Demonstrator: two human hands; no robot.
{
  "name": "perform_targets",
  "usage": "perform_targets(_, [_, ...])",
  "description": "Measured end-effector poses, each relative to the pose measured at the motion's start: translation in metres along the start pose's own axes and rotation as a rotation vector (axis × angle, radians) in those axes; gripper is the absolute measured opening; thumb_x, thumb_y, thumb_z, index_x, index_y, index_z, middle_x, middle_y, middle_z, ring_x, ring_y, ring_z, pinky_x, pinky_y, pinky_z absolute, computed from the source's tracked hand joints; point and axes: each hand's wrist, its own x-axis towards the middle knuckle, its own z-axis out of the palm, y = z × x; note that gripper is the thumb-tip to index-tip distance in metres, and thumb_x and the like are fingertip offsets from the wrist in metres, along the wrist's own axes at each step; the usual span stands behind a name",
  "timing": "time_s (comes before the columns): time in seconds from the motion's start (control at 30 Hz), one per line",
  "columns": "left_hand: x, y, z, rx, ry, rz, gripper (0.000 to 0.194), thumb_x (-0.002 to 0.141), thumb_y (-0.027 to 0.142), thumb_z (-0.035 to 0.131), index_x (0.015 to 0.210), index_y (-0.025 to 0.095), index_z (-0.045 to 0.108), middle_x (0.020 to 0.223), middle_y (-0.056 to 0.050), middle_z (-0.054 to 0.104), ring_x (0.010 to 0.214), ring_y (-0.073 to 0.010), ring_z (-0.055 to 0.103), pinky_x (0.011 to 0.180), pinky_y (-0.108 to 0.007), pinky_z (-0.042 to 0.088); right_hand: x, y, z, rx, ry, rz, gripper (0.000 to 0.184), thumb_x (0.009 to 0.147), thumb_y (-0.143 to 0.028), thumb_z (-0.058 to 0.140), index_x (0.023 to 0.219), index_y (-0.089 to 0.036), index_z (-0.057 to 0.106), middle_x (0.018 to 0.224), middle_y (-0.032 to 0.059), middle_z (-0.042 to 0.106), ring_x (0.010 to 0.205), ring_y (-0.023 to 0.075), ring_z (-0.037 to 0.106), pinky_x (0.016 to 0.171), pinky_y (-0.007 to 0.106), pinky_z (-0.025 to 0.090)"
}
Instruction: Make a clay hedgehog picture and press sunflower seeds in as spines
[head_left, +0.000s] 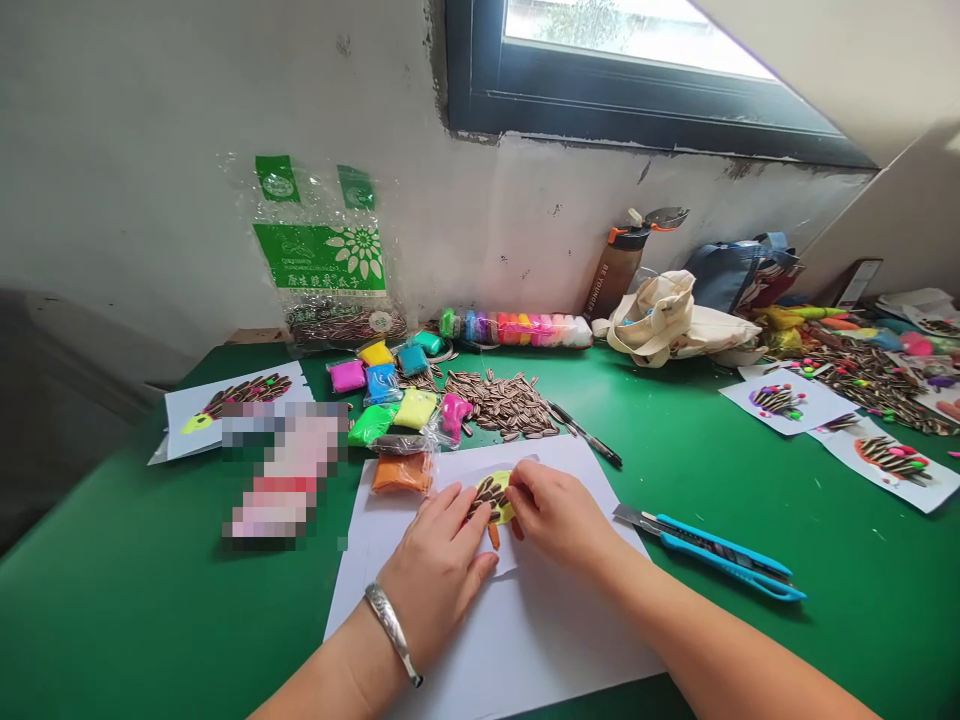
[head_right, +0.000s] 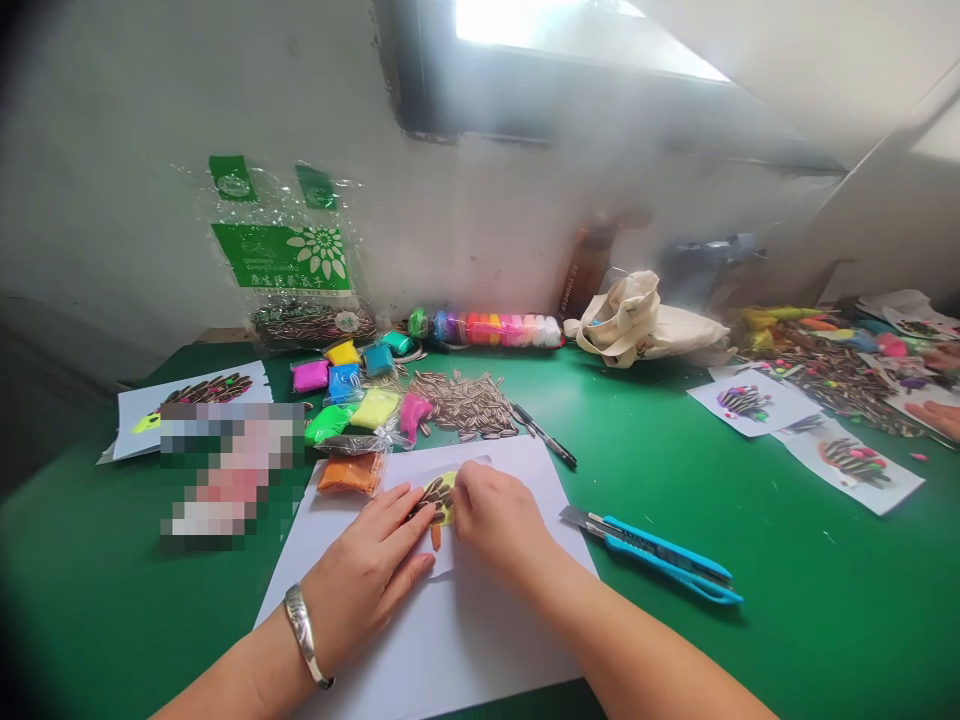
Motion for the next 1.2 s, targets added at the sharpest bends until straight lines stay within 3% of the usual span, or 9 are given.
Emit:
perform_targets(0.5, [-0.001,0.001,0.006,-0.028,0.054,-0.016,0.034,0.088,0.023,0.051,0.117,0.011,0.064,0.124,-0.017,0.062,0.118,-0.0342,0.056,0.095,-0.054,0.052,-0.001,-0.004,0.011,-0.141,0.039,-0.022,0.017,0.088,-0.019,0.044,0.071,-0.020,0.049,0.067,-0.0005,0.059,0.060,0.0119,0.045,0.055,0.024,0.022])
perform_targets(0.73, [-0.002,0.000,0.008,-0.015,0.031,-0.020,0.034,0.087,0.022,0.053,0.117,0.010,0.064,0.125,-0.018,0.062,0.118,-0.0346,0.055,0.095,-0.054,0.052,0.000,0.005,-0.007,-0.176,0.057,-0.081,0.019,0.084,-0.017,0.048,0.066,-0.020,0.055,0.073,0.0006,0.062,0.066,0.0126,0.050,0.058,0.024,0.026])
perform_targets(0.83, [-0.003,0.000,0.008,-0.019,0.031,-0.023,0.035,0.087,0.022,0.053,0.118,0.010,0.063,0.126,-0.018,0.061,0.119,-0.0347,0.055,0.096,-0.054,0.051,-0.001,0.005,-0.010,-0.188,0.000,-0.087,0.020,0.080,-0.013,0.049,0.064,-0.021,0.057,0.069,-0.0002,0.062,0.066,0.0126,0.051,0.059,0.024,0.026])
perform_targets(0.97, [-0.002,0.000,0.007,-0.013,0.029,-0.023,0.035,0.087,0.022,0.053,0.118,0.009,0.064,0.125,-0.019,0.062,0.118,-0.0354,0.055,0.095,-0.055,0.051,-0.001,0.004,-0.005,-0.217,-0.054,-0.089,0.019,0.078,-0.011,0.050,0.062,-0.020,0.055,0.066,-0.0004,0.061,0.063,0.0120,0.049,0.057,0.024,0.024])
perform_targets(1.2, [-0.001,0.000,0.007,-0.018,0.049,-0.005,0.034,0.088,0.022,0.051,0.118,0.011,0.064,0.124,-0.018,0.063,0.118,-0.0342,0.056,0.094,-0.054,0.052,0.001,0.008,0.008,-0.327,-0.004,-0.200,0.013,0.078,-0.010,0.051,0.070,-0.019,0.057,0.069,-0.0006,0.060,0.059,0.0116,0.044,0.055,0.025,0.021])
